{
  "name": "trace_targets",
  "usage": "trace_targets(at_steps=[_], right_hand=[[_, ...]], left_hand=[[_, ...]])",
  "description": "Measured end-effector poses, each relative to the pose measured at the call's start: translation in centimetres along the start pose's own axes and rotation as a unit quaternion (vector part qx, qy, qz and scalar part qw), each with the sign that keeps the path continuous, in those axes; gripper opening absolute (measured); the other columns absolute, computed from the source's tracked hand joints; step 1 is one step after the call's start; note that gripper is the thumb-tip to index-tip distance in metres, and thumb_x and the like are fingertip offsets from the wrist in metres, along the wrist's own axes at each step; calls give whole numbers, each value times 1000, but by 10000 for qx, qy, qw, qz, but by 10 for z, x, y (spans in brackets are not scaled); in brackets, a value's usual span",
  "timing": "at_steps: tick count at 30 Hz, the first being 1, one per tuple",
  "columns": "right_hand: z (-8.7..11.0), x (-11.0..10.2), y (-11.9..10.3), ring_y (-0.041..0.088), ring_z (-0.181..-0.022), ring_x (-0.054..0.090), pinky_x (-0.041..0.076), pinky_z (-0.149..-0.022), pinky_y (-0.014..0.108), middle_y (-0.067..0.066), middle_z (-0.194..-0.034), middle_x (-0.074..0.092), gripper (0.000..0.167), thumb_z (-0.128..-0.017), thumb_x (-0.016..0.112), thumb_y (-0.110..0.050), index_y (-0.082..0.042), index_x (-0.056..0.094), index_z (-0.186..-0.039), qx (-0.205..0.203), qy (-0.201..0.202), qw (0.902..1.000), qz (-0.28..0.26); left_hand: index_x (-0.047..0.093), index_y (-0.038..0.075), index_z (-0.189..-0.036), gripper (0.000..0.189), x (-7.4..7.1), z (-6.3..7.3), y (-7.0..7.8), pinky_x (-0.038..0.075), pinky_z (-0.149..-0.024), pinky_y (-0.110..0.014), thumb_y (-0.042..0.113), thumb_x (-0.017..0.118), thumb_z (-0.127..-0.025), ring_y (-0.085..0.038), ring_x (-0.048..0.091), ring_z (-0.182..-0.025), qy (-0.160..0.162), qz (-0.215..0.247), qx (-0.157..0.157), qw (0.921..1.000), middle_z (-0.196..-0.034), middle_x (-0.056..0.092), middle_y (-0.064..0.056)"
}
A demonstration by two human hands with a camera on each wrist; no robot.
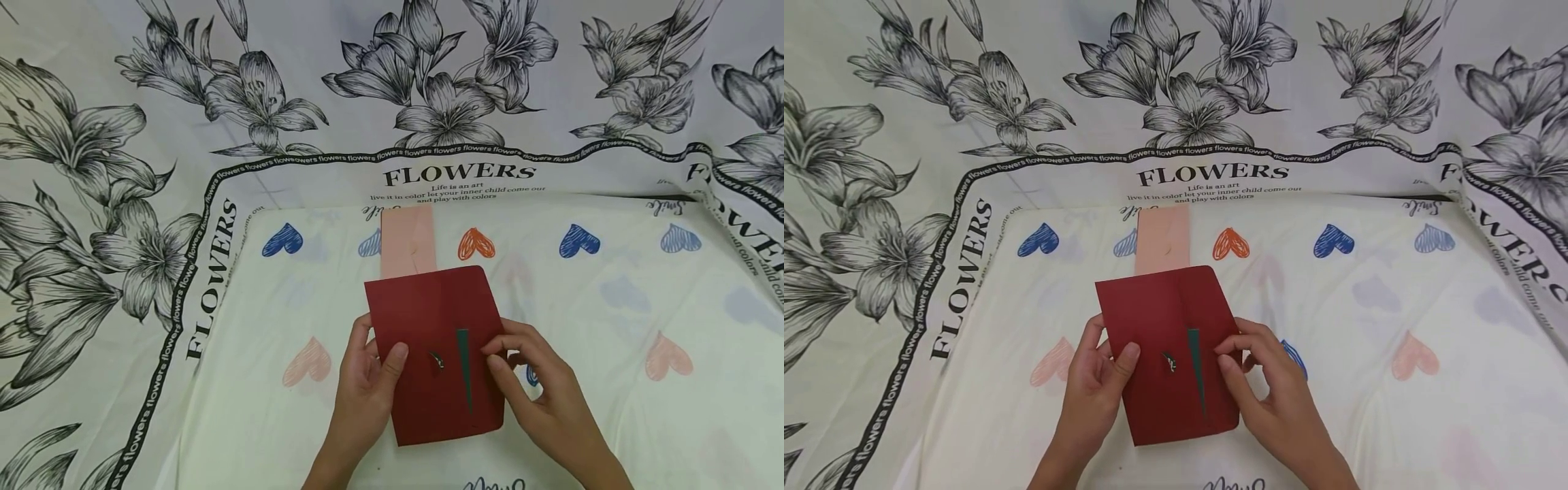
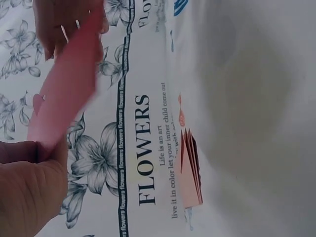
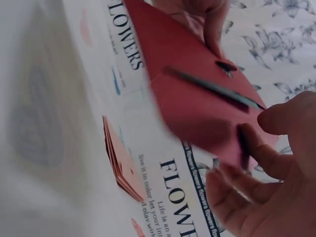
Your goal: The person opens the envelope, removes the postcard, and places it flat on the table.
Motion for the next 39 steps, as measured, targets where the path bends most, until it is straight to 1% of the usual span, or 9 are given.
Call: trace_targets(at_steps=[5,8,12,15,20,25,29,32,39], right_hand=[[-2,8,-4,17,-135,53,50,-100,18,-7,-145,56,25,-98,77,-8,-32,71,-106,460,-2,9987,214],[-2,10,-5,16,-134,52,50,-99,19,-7,-144,56,26,-97,79,-9,-33,71,-103,479,105,9981,378],[-2,10,-5,16,-133,54,49,-100,18,-5,-143,58,27,-97,77,-6,-32,70,-102,416,152,9984,350],[-3,6,-3,14,-120,61,51,-95,17,-5,-141,60,26,-98,75,-5,-29,70,-104,441,191,9984,297],[-6,-5,2,9,-110,64,50,-87,16,-7,-130,67,23,-100,72,-2,-25,69,-106,421,324,9976,434],[-6,-9,0,9,-96,67,52,-86,13,-7,-108,73,21,-100,71,-2,-22,71,-108,611,452,9961,447],[-7,-16,1,10,-78,69,55,-75,15,-6,-95,72,15,-103,68,-4,-17,70,-110,853,524,9938,493],[-11,-24,4,12,-74,68,55,-69,18,-2,-94,71,13,-104,67,-2,-13,69,-111,859,647,9931,461],[-24,-40,13,14,-70,64,54,-70,16,1,-88,70,10,-105,64,-4,-8,68,-114,894,724,9915,614]], left_hand=[[37,10,-151,41,8,2,-2,57,-102,-44,4,47,-112,-36,59,-134,-153,-29,287,9995,-143,56,-15],[37,10,-152,40,10,3,-3,55,-105,-44,4,45,-113,-35,56,-136,-222,-156,413,9988,-144,54,-14],[37,14,-153,42,5,4,-3,54,-106,-42,8,46,-113,-31,55,-137,-115,-417,294,9986,-146,53,-9],[36,15,-154,43,-2,4,-2,54,-107,-41,10,48,-113,-28,55,-138,70,-616,205,9979,-146,54,-7],[37,17,-153,43,-14,3,0,55,-105,-40,14,50,-113,-27,57,-137,321,-784,109,9963,-146,55,-5],[36,15,-154,43,-19,2,-1,55,-105,-41,12,50,-113,-29,55,-138,285,-772,156,9965,-147,54,-7],[35,13,-154,43,-25,2,-1,54,-107,-39,10,49,-113,-29,54,-138,304,-839,209,9958,-146,53,-8],[35,12,-154,43,-31,2,0,53,-107,-36,10,49,-113,-29,54,-137,492,-994,249,9935,-145,52,-7],[35,11,-153,44,-41,3,4,52,-107,-33,10,51,-112,-29,53,-137,795,-1096,263,9904,-145,52,-8]])
Point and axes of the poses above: each hand's wrist, its own z-axis away from the middle knuckle, its own x-axis out of the palm, y = z × x, the point moved 1 cm from there along -z, towards the middle knuckle
